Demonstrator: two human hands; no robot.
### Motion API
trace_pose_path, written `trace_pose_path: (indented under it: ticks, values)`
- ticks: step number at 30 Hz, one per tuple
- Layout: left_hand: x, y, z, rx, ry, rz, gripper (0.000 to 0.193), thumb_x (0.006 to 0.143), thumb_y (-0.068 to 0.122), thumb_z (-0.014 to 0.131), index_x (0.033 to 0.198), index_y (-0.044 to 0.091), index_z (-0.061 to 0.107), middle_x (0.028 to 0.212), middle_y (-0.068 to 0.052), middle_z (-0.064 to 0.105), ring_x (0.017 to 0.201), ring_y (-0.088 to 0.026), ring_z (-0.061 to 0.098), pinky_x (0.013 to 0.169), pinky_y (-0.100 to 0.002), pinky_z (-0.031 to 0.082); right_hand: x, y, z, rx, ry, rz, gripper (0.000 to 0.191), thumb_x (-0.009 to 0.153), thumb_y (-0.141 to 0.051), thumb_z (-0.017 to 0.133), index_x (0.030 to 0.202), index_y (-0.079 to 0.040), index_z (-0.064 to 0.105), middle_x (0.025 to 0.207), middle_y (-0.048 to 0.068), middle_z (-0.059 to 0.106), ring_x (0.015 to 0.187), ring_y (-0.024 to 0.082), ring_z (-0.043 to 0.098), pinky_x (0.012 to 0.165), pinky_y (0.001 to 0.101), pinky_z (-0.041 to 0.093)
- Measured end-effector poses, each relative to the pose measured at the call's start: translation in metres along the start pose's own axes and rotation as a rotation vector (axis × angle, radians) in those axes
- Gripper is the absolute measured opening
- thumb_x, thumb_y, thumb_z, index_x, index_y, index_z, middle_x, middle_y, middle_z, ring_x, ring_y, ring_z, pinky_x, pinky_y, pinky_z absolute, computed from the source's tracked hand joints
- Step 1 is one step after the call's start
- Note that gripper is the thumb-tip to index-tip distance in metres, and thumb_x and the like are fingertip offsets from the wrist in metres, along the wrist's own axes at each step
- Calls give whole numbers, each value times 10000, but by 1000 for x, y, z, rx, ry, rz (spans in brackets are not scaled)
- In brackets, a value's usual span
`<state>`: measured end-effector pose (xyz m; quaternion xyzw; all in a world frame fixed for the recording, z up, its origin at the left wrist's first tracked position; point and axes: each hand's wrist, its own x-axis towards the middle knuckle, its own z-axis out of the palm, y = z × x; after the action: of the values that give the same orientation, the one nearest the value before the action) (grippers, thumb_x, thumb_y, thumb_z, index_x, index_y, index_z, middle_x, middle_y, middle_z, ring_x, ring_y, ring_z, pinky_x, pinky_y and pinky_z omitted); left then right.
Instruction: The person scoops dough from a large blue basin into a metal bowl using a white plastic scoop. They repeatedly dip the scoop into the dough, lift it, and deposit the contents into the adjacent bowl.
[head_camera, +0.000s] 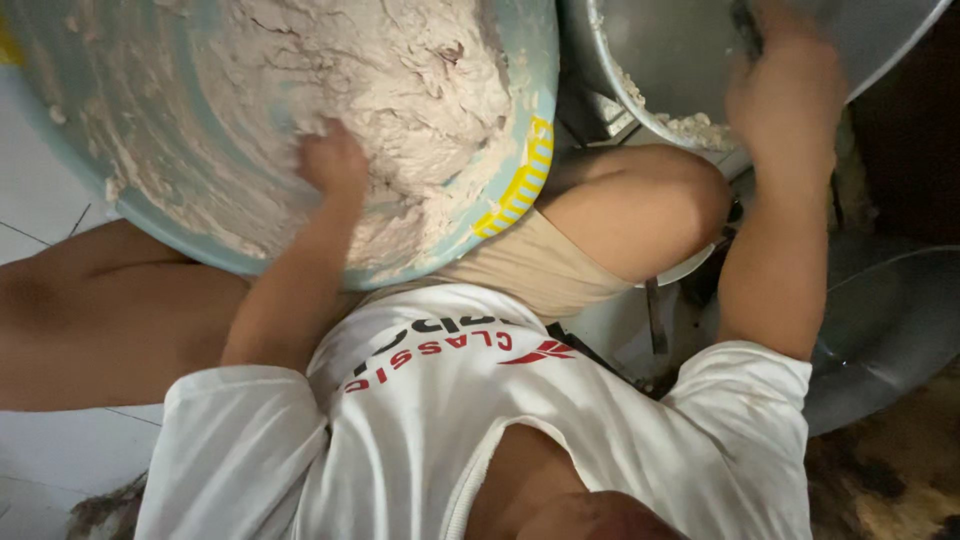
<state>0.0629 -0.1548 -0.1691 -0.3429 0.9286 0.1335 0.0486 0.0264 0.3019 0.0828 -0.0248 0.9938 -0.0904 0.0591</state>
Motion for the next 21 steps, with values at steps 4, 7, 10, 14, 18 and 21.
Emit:
trace_pose_path:
  ticks: [4, 7, 10, 14, 18, 21]
  values:
    - [-54, 40, 9, -397, -348, -208, 649, 939, 537, 636, 1147, -77, 683, 1172, -271, 713, 1081, -394, 678, 1012, -472, 498, 7, -9, 5, 33, -97, -13, 453, 943, -20, 716, 1394, -12, 666, 1196, 272, 701, 1051, 479, 647, 858, 561, 500]
    - [-74, 79, -9, -693, -246, 378, 493, 870, 340, 719, 1210, -16, 692, 1104, -226, 706, 973, -386, 674, 897, -489, 508, 10, -22, -1, 90, -79, -22, 439, 986, -15, 696, 1424, -34, 672, 1220, 268, 695, 1063, 480, 648, 882, 557, 507]
    - [-74, 120, -35, -483, -301, 946, 458, 867, 204, 759, 1310, 84, 743, 1043, -212, 662, 906, -430, 615, 808, -533, 478, 5, -38, -12, 100, 55, -140, 245, 1081, 18, 714, 1313, 11, 637, 1167, 231, 716, 1050, 431, 697, 872, 498, 551]
    - [-69, 168, -65, -678, -117, 1089, 212, 898, 230, 814, 1061, 129, 723, 895, -145, 686, 832, -406, 634, 761, -513, 510, -15, -64, -21, 804, -109, 175, 340, 1072, -20, 618, 1407, 12, 572, 1166, 135, 710, 797, 181, 666, 697, 313, 533]
    - [-67, 177, -91, -926, -317, 1123, 286, 864, 223, 848, 1015, 60, 669, 830, -140, 703, 763, -384, 683, 679, -454, 545, -33, -82, -25, 952, -349, 215, 350, 1117, -48, 603, 1465, -22, 586, 1089, 107, 727, 792, 122, 624, 687, 276, 513]
    - [-71, 178, -99, -992, -234, 1147, 234, 916, 164, 856, 1048, 82, 682, 892, -108, 750, 772, -333, 736, 685, -403, 581, -35, -93, -25, 667, -183, -112, 356, 1115, -43, 616, 1463, -22, 546, 1177, 163, 706, 1012, 194, 694, 848, 326, 539]
